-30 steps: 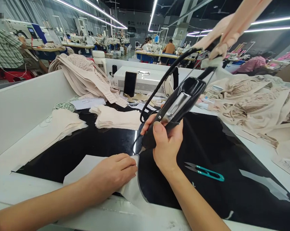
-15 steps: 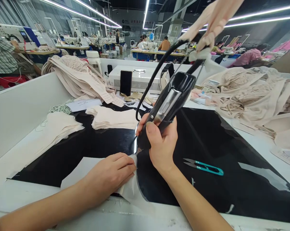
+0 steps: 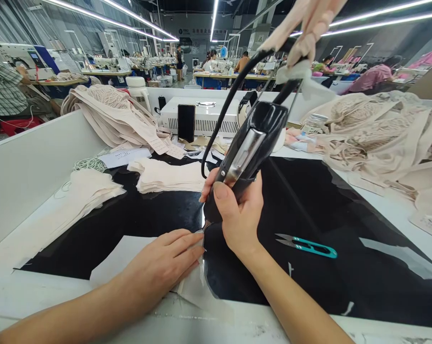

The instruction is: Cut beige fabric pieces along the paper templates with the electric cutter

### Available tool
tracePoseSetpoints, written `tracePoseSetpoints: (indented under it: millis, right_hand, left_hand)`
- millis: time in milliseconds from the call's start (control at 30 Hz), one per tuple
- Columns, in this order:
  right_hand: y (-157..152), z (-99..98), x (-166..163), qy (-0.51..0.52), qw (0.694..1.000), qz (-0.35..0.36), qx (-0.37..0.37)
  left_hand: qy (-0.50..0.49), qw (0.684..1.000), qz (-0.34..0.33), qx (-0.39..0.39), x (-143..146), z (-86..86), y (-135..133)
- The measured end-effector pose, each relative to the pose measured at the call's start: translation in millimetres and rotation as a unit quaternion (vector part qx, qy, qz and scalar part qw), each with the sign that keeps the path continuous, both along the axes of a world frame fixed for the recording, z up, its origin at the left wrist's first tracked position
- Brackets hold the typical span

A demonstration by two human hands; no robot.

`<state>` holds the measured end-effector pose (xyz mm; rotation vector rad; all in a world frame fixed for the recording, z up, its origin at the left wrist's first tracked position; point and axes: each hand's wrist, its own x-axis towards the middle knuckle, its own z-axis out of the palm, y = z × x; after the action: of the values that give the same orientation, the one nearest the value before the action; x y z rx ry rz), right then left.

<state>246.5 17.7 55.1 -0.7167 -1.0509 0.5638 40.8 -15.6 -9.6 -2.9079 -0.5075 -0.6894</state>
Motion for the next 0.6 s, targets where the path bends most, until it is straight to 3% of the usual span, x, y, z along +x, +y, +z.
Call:
tracePoseSetpoints:
  millis: [267,600]
  right_hand:
    - [-0.4,-0.4,0.1,0.023,1.0,0.007,0.001]
    - [0.2,5.1,-1.1,0.014,1.0,0.004,-0.002]
  left_hand:
    - [0.022,0.999,0.006,0.043,2.7,3.4,-0.3]
    - [0.046,0.999,-0.009,0.02,2.8,4.1,-0.4]
